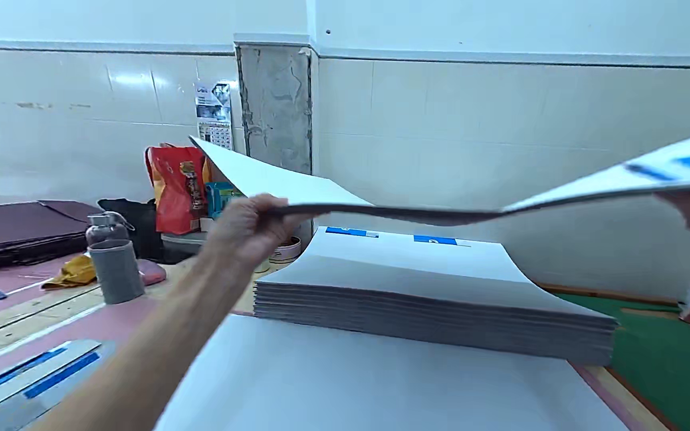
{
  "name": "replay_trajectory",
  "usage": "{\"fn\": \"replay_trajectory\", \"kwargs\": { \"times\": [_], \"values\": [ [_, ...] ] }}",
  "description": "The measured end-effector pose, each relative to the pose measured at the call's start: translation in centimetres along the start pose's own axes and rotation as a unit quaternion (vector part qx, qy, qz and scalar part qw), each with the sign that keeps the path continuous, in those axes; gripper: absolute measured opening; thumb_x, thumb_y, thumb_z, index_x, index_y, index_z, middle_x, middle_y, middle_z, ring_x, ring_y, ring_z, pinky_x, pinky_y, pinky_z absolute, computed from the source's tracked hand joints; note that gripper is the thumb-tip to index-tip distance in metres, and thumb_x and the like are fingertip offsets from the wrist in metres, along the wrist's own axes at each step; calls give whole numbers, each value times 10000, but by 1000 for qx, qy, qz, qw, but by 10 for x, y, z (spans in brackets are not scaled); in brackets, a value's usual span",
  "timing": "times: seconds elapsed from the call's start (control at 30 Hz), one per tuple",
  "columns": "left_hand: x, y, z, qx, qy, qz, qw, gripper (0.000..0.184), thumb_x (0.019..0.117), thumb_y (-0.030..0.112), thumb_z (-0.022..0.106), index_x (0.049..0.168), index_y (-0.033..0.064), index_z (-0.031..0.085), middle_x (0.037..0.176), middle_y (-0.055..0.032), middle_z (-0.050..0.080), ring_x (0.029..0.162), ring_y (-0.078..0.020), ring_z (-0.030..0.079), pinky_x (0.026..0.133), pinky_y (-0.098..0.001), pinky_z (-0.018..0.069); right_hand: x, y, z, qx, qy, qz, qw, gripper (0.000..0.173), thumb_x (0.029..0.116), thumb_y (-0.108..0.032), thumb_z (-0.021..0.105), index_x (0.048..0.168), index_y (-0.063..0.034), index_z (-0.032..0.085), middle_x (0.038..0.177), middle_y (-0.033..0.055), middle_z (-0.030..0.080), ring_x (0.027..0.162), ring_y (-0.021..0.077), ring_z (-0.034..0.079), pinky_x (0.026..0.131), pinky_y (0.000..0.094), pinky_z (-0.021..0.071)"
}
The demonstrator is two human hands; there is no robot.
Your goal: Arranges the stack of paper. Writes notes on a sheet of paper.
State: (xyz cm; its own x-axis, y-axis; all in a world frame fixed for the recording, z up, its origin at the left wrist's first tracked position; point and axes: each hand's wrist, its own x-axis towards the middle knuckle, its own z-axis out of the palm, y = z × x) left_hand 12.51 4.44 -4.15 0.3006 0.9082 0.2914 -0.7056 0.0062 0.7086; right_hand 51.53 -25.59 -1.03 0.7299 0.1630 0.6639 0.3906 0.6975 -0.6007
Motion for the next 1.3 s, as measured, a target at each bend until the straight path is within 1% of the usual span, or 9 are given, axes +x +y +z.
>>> {"fn": "replay_trajectory", "kwargs": {
  "times": [0.13, 0.23, 0.33, 0.57, 0.9, 1.07, 1.17, 1.23, 1.3],
  "values": [
    [51, -83, -27, -4, 0, -2, 1000, 173, 959, -65, 439, 1061, 58, 507, 828, -75, 684, 691, -166, 708, 654, -344, 628, -3, 117, -13, -34, 47, 98, 993, 153, 1062, -147, 475, 1208, -193, 484, 907, -85, 699, 740, 28, 716, 668, 212, 619],
    [81, -140, -56, -13, 51, -69, 996, 211, 933, -115, 461, 1075, 32, 515, 846, -108, 677, 676, -187, 699, 612, -354, 619, -14, 200, -38, -76, 85, 226, 967, 303, 1001, -19, 520, 1287, -82, 443, 924, 50, 645, 706, 122, 690, 614, 287, 607],
    [93, -167, -77, 15, 130, -147, 980, 219, 908, -126, 500, 1077, 12, 492, 855, -136, 630, 646, -197, 666, 573, -339, 601, -31, 234, -45, -129, 133, 338, 923, 291, 948, 24, 568, 1215, -36, 468, 914, 100, 606, 691, 149, 648, 597, 285, 581],
    [93, -165, -74, 22, 227, -221, 948, 253, 917, -105, 483, 1135, 20, 449, 972, -161, 502, 729, -224, 562, 617, -346, 553, -34, 238, -60, -129, 147, 406, 893, 269, 986, -25, 472, 1252, -52, 439, 1076, 123, 542, 861, 192, 644, 698, 326, 584],
    [101, -151, -80, 28, 242, -213, 946, 291, 901, -144, 476, 1135, 22, 433, 991, -159, 485, 752, -218, 558, 622, -330, 552, -39, 236, -36, -114, 182, 402, 890, 181, 993, 22, 470, 1170, -12, 463, 926, 123, 567, 706, 154, 636, 576, 264, 566],
    [110, -157, -86, 20, 233, -204, 951, 247, 992, -50, 473, 1229, 5, 430, 1059, -168, 480, 806, -220, 558, 668, -331, 546, -34, 236, -25, -114, 158, 427, 883, 270, 1028, -3, 452, 1295, -27, 419, 1046, 131, 516, 809, 176, 607, 662, 312, 557],
    [107, -155, -94, 103, 217, -163, 957, 275, 1008, -26, 491, 1275, -29, 427, 1087, -175, 510, 835, -202, 578, 708, -320, 542, -41, 218, -28, -155, 100, 433, 882, 334, 1040, -80, 536, 1349, -24, 423, 1029, 131, 598, 791, 164, 679, 662, 287, 598],
    [99, -158, -100, 238, 232, -65, 941, 455, 945, -69, 586, 1366, -55, 412, 1208, -206, 538, 978, -215, 590, 821, -352, 529, -46, 204, -35, -262, 58, 436, 859, 280, 1028, -173, 602, 1218, 8, 504, 812, 92, 677, 621, 117, 699, 554, 219, 584],
    [82, -162, -105, 399, 172, 57, 899, 764, 966, -7, 623, 1573, -62, 162, 1521, -327, 375, 1372, -393, 453, 1114, -526, 387, -53, 194, -43, -411, -6, 391, 824, 330, 1044, -281, 585, 919, 23, 601, 599, 50, 639, 458, 93, 614, 441, 205, 501]
  ]
}}
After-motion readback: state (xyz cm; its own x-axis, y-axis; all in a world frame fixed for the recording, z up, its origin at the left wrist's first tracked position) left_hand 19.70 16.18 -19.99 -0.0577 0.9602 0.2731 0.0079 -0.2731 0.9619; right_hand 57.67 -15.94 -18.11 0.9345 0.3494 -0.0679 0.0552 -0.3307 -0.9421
